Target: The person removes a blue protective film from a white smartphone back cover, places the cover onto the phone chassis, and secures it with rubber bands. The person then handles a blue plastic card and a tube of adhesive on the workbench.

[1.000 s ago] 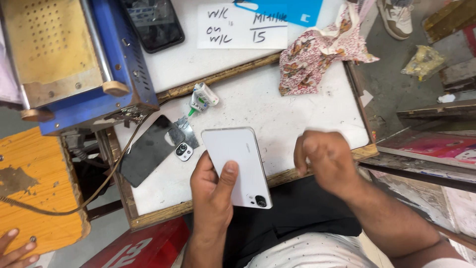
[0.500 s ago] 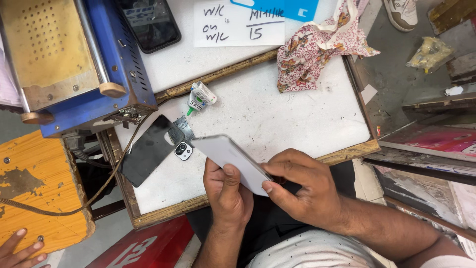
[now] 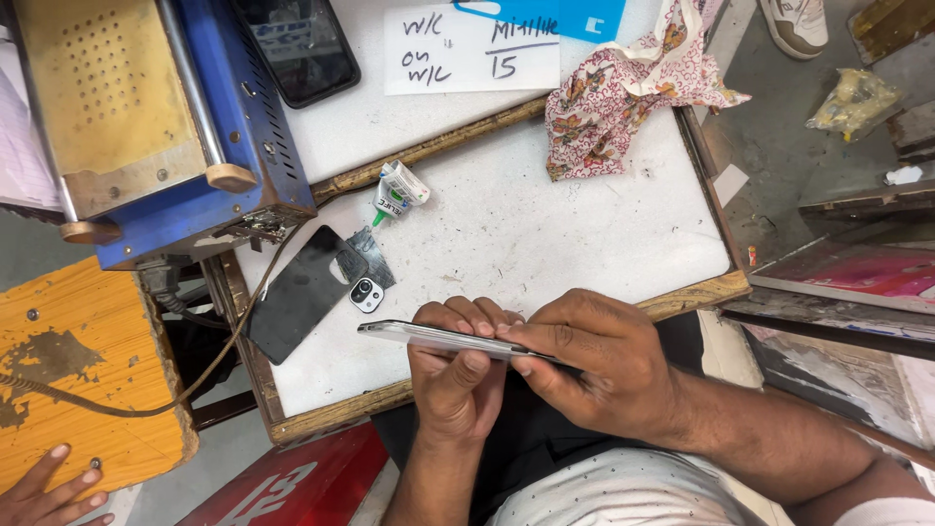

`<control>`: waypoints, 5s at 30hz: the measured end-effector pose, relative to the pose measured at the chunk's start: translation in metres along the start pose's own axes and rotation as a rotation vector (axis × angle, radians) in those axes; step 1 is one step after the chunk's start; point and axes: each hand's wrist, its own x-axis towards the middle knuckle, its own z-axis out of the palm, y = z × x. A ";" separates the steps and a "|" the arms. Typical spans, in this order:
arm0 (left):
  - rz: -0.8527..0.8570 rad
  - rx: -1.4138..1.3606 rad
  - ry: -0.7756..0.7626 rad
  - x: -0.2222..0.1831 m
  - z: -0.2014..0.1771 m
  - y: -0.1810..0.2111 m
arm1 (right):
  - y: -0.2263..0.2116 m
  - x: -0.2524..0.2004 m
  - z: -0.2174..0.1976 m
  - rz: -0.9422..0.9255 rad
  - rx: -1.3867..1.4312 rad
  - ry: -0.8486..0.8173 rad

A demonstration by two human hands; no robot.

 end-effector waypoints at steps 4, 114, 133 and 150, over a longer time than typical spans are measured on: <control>0.043 -0.049 0.027 -0.006 -0.004 -0.002 | -0.006 0.003 0.011 -0.023 -0.019 0.037; 0.080 1.038 0.248 -0.036 -0.049 0.040 | 0.105 -0.041 0.018 0.725 1.019 -0.078; 0.100 0.947 0.304 0.033 -0.009 0.036 | 0.110 -0.052 0.016 0.410 0.736 -0.302; -0.178 0.432 0.180 -0.004 -0.046 0.001 | 0.026 -0.021 0.014 0.211 0.156 -0.141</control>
